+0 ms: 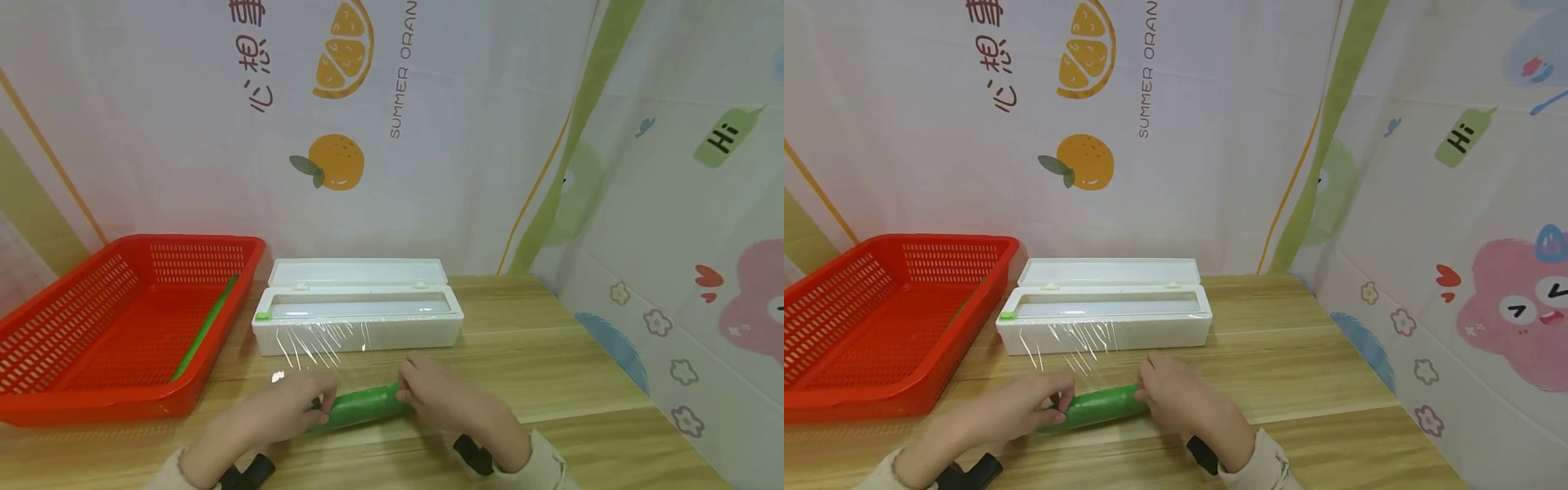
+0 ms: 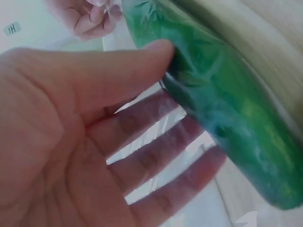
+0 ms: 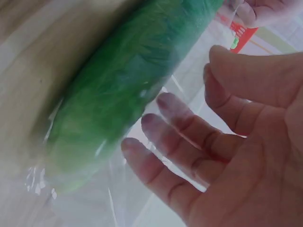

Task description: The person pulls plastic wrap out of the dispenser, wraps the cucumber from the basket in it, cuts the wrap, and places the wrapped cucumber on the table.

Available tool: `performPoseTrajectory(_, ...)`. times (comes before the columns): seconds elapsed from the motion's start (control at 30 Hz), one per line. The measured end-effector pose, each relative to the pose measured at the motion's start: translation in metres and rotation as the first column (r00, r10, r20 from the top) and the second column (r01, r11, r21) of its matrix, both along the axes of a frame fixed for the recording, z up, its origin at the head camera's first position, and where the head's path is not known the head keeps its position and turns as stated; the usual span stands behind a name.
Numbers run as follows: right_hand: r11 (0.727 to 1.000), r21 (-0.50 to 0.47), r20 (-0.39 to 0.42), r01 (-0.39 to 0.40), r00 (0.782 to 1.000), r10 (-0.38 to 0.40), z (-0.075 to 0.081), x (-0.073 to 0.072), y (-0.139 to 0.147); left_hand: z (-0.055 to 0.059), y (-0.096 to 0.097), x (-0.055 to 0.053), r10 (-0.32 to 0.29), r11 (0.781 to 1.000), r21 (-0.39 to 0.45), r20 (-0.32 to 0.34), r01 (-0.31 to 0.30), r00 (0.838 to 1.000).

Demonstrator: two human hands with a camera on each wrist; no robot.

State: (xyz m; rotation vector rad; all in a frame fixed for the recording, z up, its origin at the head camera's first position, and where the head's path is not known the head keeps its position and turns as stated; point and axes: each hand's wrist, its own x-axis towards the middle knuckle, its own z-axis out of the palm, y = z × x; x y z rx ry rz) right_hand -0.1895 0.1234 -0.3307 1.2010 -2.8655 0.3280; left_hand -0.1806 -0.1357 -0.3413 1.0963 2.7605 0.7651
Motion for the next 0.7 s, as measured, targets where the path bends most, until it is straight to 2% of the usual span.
performPoseTrajectory(0.07,1.000,-0.014,-0.003,0.002,1.000,-0.002,0.000,-0.003,0.001,0.000,-0.001,-0.003,-0.002,1.000,0.026,0.035,0.002,0.999)
performPoseTrajectory(0.13,0.999,-0.035,0.037,0.014,0.999,-0.013,-0.001,-0.006,0.002,0.000,-0.003,-0.006,-0.002,0.999,0.048,0.063,-0.001,0.998)
performPoseTrajectory(0.27,0.994,-0.096,0.147,0.055,0.988,-0.040,-0.002,-0.010,0.004,-0.003,-0.004,-0.011,-0.008,0.997,0.077,0.062,0.003,0.998)
performPoseTrajectory(0.47,0.987,-0.130,0.271,0.097,0.961,-0.059,-0.002,-0.016,0.010,-0.005,-0.004,-0.015,0.002,0.994,0.107,0.052,-0.007,0.999)
performPoseTrajectory(0.57,0.986,-0.124,0.331,0.110,0.942,-0.063,0.002,-0.015,0.016,-0.006,-0.004,-0.016,0.013,0.993,0.116,0.045,-0.019,0.999)
performPoseTrajectory(0.7,0.992,-0.039,0.357,0.119,0.929,-0.097,0.009,-0.011,0.024,-0.007,-0.005,-0.016,0.015,0.992,0.128,0.024,-0.018,1.000)
